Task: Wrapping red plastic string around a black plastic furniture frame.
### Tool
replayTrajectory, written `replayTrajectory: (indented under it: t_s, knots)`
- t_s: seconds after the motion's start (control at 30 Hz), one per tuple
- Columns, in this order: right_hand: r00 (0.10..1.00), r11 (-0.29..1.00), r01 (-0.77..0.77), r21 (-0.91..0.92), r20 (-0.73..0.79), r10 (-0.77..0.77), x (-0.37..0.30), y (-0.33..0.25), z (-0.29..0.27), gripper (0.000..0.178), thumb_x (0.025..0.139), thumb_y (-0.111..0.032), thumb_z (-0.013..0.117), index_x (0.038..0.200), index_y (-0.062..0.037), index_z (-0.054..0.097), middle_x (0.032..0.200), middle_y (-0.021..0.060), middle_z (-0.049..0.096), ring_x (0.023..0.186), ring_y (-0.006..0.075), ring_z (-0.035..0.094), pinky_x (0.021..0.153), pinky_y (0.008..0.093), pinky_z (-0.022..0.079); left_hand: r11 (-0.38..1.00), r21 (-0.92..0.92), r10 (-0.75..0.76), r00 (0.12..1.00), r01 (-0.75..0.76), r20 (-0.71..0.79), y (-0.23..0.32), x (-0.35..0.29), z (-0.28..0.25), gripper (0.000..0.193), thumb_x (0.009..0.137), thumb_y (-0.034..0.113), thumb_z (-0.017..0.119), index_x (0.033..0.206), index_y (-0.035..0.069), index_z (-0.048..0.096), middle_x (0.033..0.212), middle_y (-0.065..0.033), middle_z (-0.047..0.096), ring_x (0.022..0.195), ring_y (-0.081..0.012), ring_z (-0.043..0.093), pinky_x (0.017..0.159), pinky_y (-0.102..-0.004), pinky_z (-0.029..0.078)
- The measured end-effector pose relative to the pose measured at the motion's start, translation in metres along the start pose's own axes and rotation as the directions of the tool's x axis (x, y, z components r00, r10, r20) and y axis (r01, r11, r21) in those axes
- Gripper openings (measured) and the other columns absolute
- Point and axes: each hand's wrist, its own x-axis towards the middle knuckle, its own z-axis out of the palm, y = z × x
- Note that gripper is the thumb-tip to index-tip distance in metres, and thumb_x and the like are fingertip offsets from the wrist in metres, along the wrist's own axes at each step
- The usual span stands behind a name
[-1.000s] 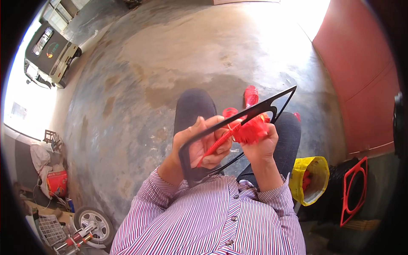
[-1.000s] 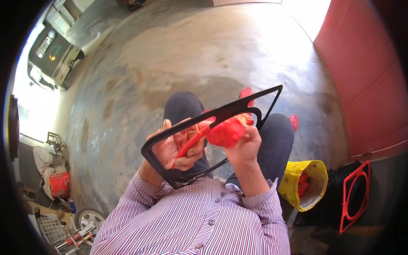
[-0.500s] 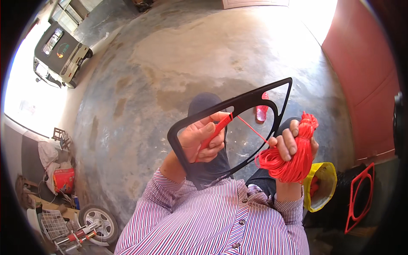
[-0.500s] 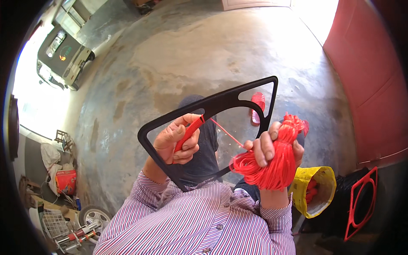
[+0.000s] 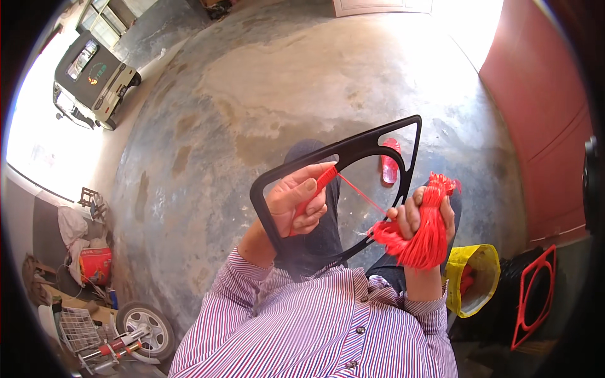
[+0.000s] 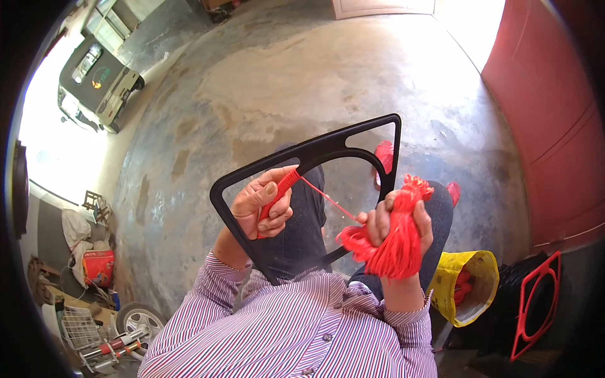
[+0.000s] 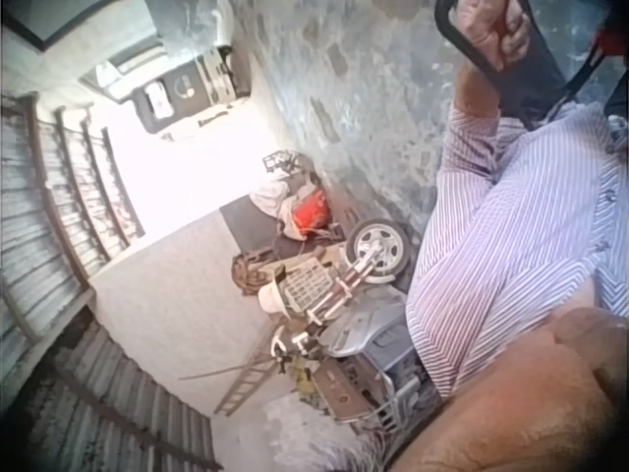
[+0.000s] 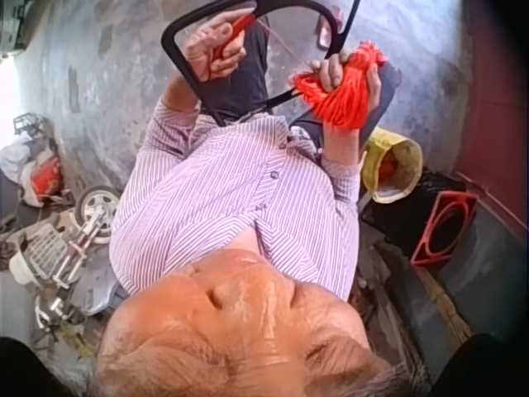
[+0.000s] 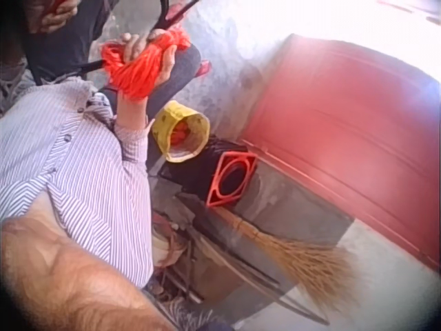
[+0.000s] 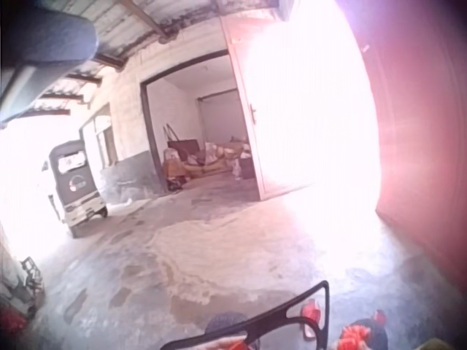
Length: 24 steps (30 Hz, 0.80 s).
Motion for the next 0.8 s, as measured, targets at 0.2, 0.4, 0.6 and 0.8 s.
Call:
replayTrajectory:
  t_s: [0.2, 0.4, 0.6, 0.8]
  knots:
    - [0.931, 0.996, -0.051, -0.076, -0.365, 0.020, 0.004, -0.006, 0.013, 0.042, 0.095, -0.027, 0.054, 0.126, 0.0009, 0.054, 0.108, 0.0168, 0.064, 0.099, 0.0307, 0.064, 0.099, 0.0447, 0.047, 1.000, -0.018, -0.013, 1.000, 0.013, -0.014, -0.002, 0.002, 0.001, 0.048, 0.102, 0.026, 0.053, 0.146, 0.009, 0.043, 0.066, -0.0049, 0.045, 0.042, -0.0074, 0.037, 0.034, -0.0193, 0.033]
    - [0.937, 0.750, -0.300, -0.589, -0.033, 0.349, 0.004, 0.003, 0.052, 0.075, 0.075, -0.004, 0.071, 0.143, 0.0056, 0.039, 0.129, 0.0187, 0.060, 0.117, 0.0247, 0.060, 0.102, 0.0362, 0.044, 0.991, -0.085, -0.105, 0.994, 0.108, 0.039, -0.006, 0.008, 0.011, 0.056, 0.104, 0.046, 0.042, 0.146, 0.009, 0.043, 0.071, -0.0052, 0.051, 0.045, -0.0095, 0.039, 0.040, -0.0218, 0.034]
    - [0.983, 0.117, 0.000, -0.993, 0.022, 0.183, 0.024, -0.002, 0.087, 0.056, 0.076, -0.015, 0.081, 0.122, 0.0044, 0.055, 0.105, 0.0162, 0.070, 0.081, 0.0186, 0.071, 0.074, 0.0278, 0.056, 0.946, -0.284, -0.140, 0.987, 0.159, 0.085, -0.017, 0.010, 0.034, 0.099, 0.090, 0.079, 0.029, 0.147, -0.001, 0.038, 0.108, -0.0176, 0.066, 0.076, -0.0222, 0.063, 0.062, -0.0316, 0.050]
    - [0.966, -0.044, 0.207, -0.977, 0.211, -0.148, 0.026, 0.018, 0.081, 0.038, 0.074, -0.015, 0.084, 0.094, 0.0013, 0.056, 0.079, 0.0117, 0.067, 0.069, 0.0164, 0.070, 0.065, 0.0270, 0.056, 0.995, -0.101, 0.001, 0.999, 0.004, 0.047, -0.034, 0.016, 0.032, 0.078, 0.098, 0.062, 0.039, 0.139, -0.004, 0.046, 0.141, -0.0205, 0.051, 0.125, -0.0312, 0.055, 0.106, -0.0413, 0.044]
